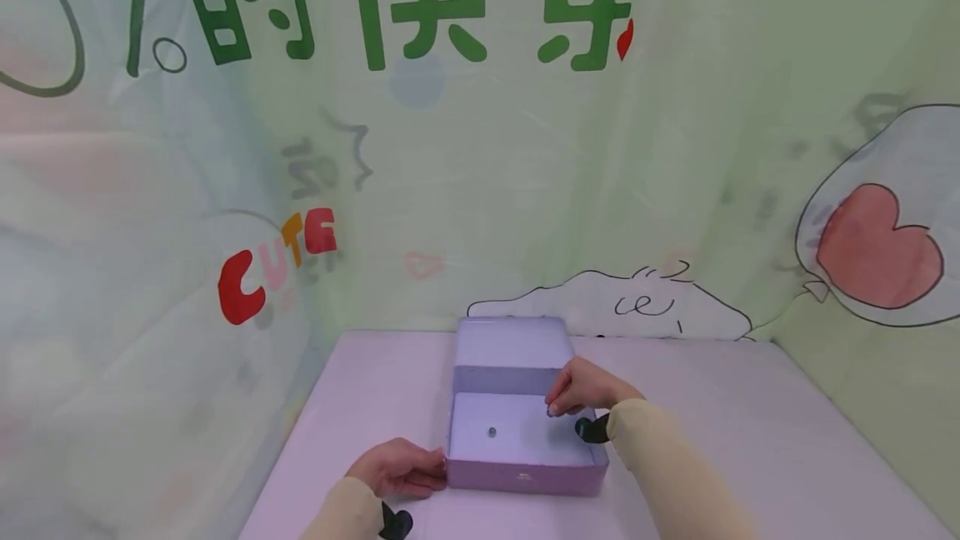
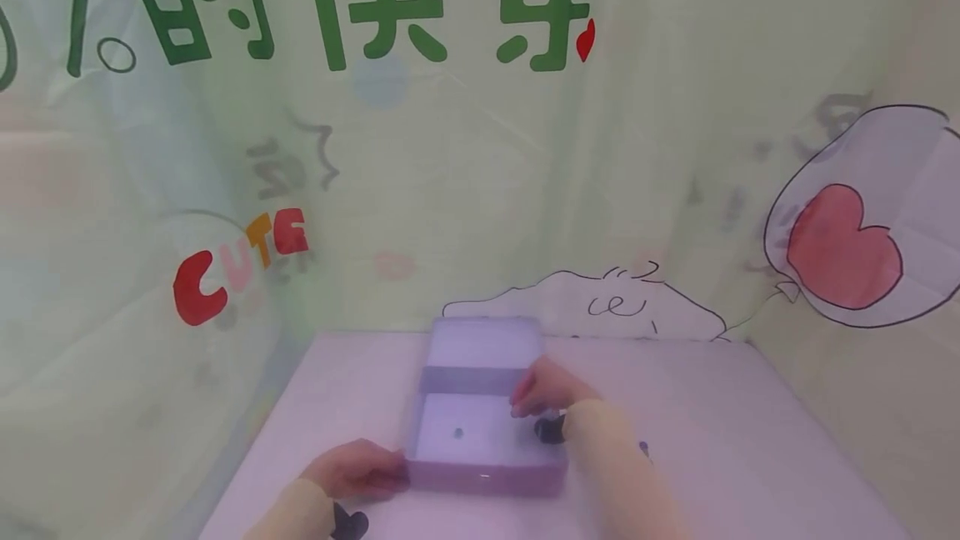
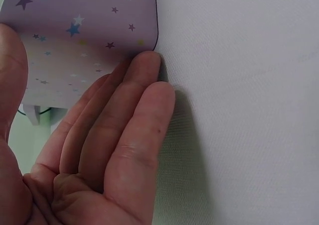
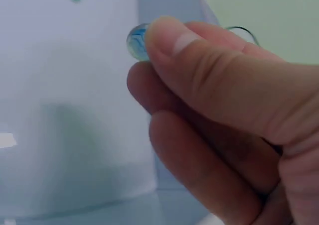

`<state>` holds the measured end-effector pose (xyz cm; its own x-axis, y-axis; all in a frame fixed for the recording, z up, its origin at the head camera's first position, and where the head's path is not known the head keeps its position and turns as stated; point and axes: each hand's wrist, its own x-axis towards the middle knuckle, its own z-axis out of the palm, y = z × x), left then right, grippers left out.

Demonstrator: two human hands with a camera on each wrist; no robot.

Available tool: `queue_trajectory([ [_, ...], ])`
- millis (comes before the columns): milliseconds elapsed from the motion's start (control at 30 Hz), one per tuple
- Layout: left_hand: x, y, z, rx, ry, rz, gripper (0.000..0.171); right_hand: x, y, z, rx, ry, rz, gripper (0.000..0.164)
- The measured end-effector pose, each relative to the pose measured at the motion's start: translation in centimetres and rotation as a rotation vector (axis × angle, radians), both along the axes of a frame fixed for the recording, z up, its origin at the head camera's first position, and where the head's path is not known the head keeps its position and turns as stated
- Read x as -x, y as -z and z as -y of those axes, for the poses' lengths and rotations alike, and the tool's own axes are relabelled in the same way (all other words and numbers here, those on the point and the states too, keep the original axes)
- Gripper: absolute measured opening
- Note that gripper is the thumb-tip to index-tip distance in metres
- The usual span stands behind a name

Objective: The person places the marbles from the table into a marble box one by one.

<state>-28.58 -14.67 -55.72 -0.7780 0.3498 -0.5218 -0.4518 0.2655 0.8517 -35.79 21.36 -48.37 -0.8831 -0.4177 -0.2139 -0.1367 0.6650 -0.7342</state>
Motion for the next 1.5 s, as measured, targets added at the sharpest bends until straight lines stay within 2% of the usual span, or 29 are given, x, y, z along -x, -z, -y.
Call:
queue_trajectory([
  [200, 0.2, 0.0, -0.3, 0.000, -0.002, 0.015, 0.039, -0.6, 1.5, 2.0, -0.117, 0.066, 0.027, 0.008],
  [500, 0.2, 0.0, -0.2, 0.002, -0.023, 0.018, 0.037, 0.3, 3.3, 4.1, -0.215, 0.037, -0.032, 0.013],
  [733, 0.3, 0.2, -0.5, -0.004, -0.027, 0.030, 0.039, 0.2, 3.3, 4.8, -0.240, 0.052, -0.042, 0.016],
  [967, 0.3, 0.6, -0.3, -0.006, -0.025, 0.016, 0.038, -0.2, 2.2, 4.7, -0.256, 0.063, -0.066, 0.011],
  [1233, 0.3, 1.0, -0.5, -0.021, -0.009, 0.009, 0.038, -0.6, -0.8, 0.9, -0.157, 0.090, -0.099, 0.011],
  [1400, -0.1, 1.1, -0.4, -0.025, -0.006, 0.010, 0.036, -1.1, -2.8, -3.9, -0.152, 0.138, -0.134, 0.011],
  [1500, -0.2, 0.8, -0.4, -0.019, 0.006, 0.002, 0.036, -2.2, -4.0, -7.7, -0.179, 0.188, -0.128, 0.010],
])
